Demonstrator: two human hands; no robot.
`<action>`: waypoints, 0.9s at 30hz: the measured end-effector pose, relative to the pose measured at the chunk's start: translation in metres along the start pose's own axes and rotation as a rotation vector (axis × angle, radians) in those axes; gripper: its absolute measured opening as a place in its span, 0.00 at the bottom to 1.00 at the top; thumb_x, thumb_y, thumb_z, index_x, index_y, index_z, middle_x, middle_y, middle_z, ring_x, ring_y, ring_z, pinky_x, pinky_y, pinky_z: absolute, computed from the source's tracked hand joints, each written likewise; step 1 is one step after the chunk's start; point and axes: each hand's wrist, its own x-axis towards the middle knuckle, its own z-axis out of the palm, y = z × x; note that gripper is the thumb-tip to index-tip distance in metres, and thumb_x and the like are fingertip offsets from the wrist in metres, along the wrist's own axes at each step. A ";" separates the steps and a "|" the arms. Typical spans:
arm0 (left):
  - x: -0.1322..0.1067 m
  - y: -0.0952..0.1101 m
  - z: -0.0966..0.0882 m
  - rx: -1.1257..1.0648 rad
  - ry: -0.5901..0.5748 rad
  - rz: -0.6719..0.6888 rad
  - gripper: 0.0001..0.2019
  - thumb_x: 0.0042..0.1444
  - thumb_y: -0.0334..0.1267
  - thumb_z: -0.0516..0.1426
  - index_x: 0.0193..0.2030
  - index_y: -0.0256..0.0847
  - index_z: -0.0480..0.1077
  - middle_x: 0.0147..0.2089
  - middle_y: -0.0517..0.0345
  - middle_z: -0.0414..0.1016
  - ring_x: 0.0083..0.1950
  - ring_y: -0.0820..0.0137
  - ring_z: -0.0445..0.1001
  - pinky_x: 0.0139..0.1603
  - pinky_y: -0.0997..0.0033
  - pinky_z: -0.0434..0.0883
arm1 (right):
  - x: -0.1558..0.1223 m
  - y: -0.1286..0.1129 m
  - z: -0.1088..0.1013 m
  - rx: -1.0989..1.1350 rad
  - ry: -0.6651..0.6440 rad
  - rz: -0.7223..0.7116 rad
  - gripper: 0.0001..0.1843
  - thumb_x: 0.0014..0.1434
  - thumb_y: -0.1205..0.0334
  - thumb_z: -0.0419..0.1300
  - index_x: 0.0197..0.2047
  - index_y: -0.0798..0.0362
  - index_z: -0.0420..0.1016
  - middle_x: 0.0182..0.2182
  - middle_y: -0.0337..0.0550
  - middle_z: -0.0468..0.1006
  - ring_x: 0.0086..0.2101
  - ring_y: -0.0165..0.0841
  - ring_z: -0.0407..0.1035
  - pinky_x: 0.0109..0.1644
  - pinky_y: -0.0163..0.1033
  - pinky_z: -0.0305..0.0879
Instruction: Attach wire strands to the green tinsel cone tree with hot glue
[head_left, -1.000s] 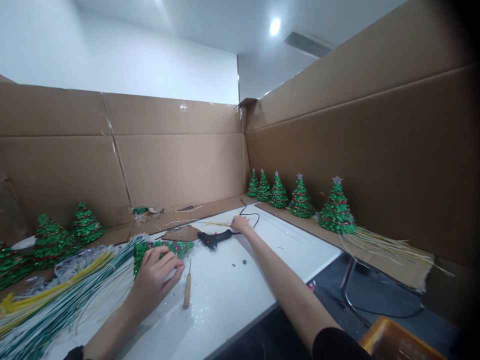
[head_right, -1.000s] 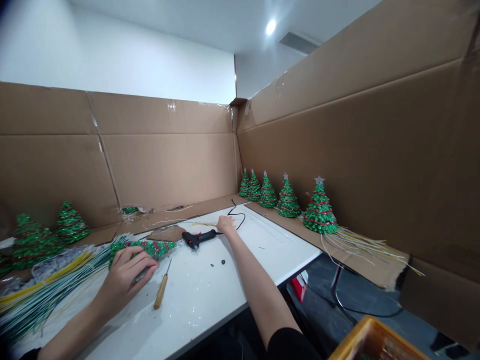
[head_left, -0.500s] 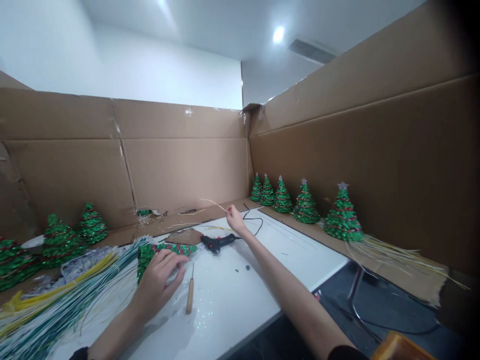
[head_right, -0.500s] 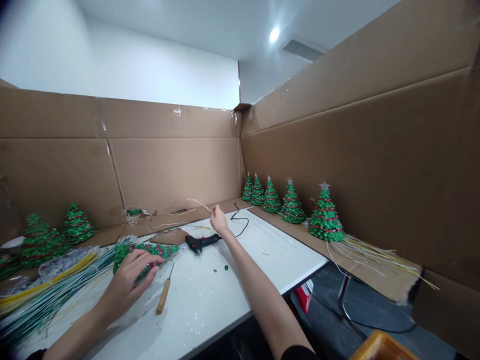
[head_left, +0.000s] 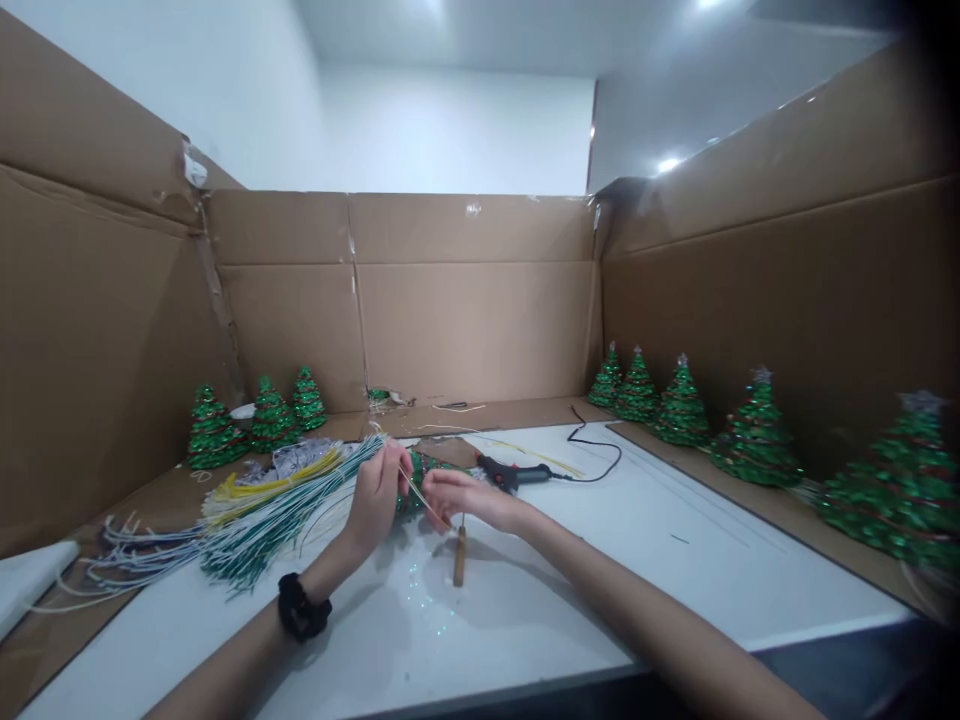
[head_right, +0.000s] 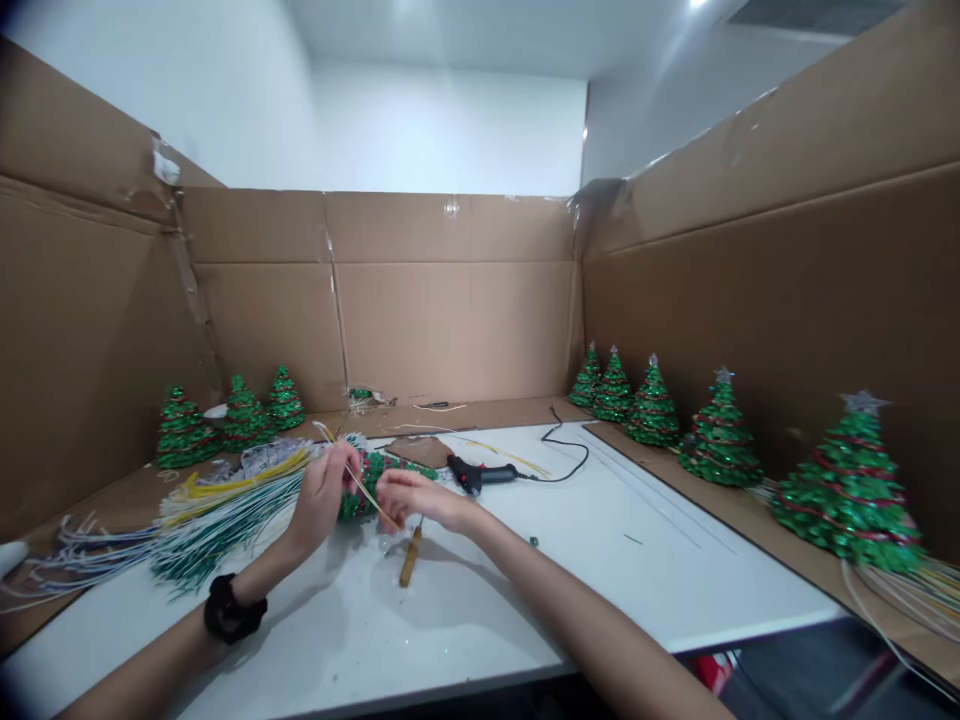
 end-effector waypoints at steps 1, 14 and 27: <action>-0.001 0.000 0.001 -0.035 -0.027 -0.030 0.21 0.62 0.49 0.41 0.23 0.41 0.60 0.16 0.65 0.58 0.19 0.73 0.59 0.24 0.73 0.60 | 0.001 0.001 -0.001 -0.023 0.076 -0.051 0.11 0.59 0.53 0.55 0.33 0.53 0.63 0.23 0.36 0.70 0.25 0.27 0.64 0.31 0.33 0.58; -0.023 -0.017 0.030 -0.206 -0.494 -0.270 0.21 0.58 0.51 0.46 0.19 0.40 0.58 0.14 0.65 0.58 0.16 0.77 0.56 0.20 0.75 0.55 | 0.001 -0.006 0.000 0.052 0.314 -0.246 0.15 0.50 0.50 0.64 0.27 0.53 0.70 0.22 0.34 0.67 0.24 0.26 0.61 0.30 0.32 0.57; -0.027 0.046 -0.029 -0.027 -0.736 -0.288 0.14 0.60 0.43 0.50 0.28 0.41 0.71 0.24 0.63 0.72 0.26 0.74 0.68 0.30 0.77 0.63 | -0.077 -0.067 0.023 -0.237 0.536 -0.107 0.12 0.59 0.51 0.57 0.30 0.47 0.75 0.25 0.39 0.72 0.29 0.32 0.68 0.34 0.38 0.65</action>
